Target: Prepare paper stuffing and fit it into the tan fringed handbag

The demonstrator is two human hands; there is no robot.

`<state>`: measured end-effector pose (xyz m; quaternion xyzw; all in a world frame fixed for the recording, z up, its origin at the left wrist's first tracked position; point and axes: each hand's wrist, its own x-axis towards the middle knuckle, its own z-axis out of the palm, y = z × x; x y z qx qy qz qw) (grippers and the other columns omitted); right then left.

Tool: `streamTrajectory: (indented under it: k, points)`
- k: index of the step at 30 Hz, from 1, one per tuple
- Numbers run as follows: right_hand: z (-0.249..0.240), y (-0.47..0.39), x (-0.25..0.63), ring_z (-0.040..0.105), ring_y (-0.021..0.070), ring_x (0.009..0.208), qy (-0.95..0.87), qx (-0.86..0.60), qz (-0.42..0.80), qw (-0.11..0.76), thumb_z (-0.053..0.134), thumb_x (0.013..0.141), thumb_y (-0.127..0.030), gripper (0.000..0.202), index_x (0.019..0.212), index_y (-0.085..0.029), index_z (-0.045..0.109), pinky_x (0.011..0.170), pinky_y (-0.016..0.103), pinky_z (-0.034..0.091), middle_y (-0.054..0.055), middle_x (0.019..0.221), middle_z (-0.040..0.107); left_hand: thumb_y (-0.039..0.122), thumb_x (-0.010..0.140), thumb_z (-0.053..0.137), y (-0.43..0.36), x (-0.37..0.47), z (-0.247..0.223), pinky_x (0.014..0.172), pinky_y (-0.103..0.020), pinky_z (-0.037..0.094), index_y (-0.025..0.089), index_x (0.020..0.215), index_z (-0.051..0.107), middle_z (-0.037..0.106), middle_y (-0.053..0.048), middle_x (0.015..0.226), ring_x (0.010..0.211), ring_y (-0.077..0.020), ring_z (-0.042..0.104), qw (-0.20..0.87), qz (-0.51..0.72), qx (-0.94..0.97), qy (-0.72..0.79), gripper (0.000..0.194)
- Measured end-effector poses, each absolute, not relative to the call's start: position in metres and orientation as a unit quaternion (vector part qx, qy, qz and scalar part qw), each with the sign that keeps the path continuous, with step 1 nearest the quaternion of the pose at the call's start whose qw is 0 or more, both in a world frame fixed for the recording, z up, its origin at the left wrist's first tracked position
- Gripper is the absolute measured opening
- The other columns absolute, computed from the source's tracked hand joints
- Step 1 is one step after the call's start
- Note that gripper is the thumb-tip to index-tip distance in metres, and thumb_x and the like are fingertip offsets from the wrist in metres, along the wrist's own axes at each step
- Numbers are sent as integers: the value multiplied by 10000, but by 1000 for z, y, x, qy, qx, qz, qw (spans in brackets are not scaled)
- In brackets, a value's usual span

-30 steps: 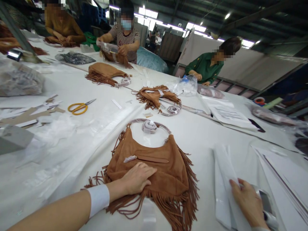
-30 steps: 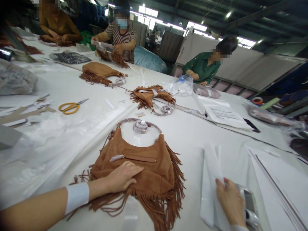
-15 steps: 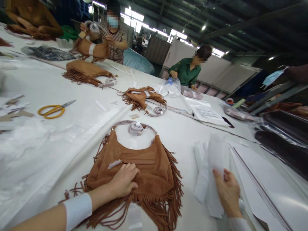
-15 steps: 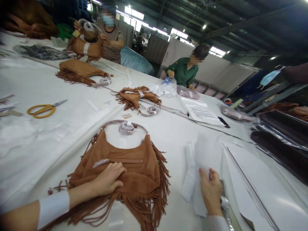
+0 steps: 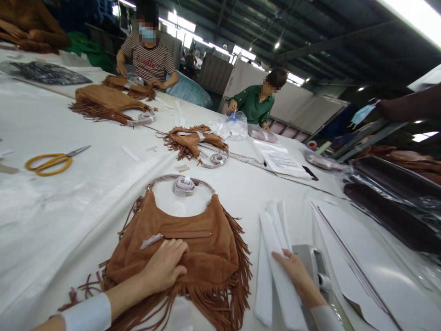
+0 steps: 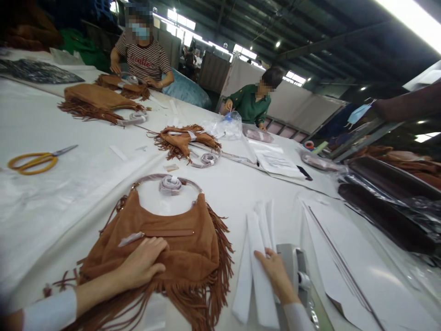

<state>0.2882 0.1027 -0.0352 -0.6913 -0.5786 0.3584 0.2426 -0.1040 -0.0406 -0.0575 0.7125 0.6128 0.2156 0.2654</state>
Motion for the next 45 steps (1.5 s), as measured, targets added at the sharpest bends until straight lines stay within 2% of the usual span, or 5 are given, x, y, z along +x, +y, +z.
streamTrajectory:
  k: [16, 25, 32, 38, 45]
  points:
    - [-34, 87, 257, 631, 235, 1075, -557, -617, 488, 265, 589, 778, -504, 600, 1280, -201, 464, 863, 335, 539, 103, 1261, 619, 178, 733, 574, -42, -102, -57, 856, -348, 310, 222, 935, 493, 567, -18, 1004, 960, -223, 466, 283, 207, 701, 621, 221]
    - [-36, 178, 219, 645, 381, 877, -656, -694, 230, 185, 587, 709, -645, 477, 534, -204, 552, 822, 450, 466, 136, 616, 642, 178, 724, 561, -41, -100, -53, 881, -361, 324, 222, 956, 505, 565, -30, 1058, 995, -231, 460, 298, 193, 693, 628, 242]
    - [-51, 205, 212, 568, 308, 1149, -672, -645, 264, 251, 604, 693, -346, 517, 1164, -131, 590, 999, 412, 412, 147, 1168, 659, 156, 709, 548, -38, -98, -49, 907, -369, 343, 233, 970, 506, 570, -38, 1076, 1006, -239, 474, 292, 159, 702, 629, 275]
    - [-38, 197, 223, 625, 285, 1078, -639, -615, 378, 268, 632, 719, -461, 868, 1440, -107, 302, 931, 417, 494, 157, 1209, 645, 139, 704, 550, -36, -98, -53, 943, -389, 326, 237, 996, 508, 562, -38, 1105, 1035, -243, 470, 310, 151, 693, 633, 311]
    - [-33, 145, 218, 618, 318, 1075, -615, -605, 459, 212, 666, 683, -551, 696, 1203, -98, 570, 915, 409, 496, 170, 1143, 672, 150, 706, 575, -38, -100, -54, 898, -379, 334, 217, 955, 506, 567, -27, 1045, 988, -227, 463, 285, 192, 698, 628, 266]
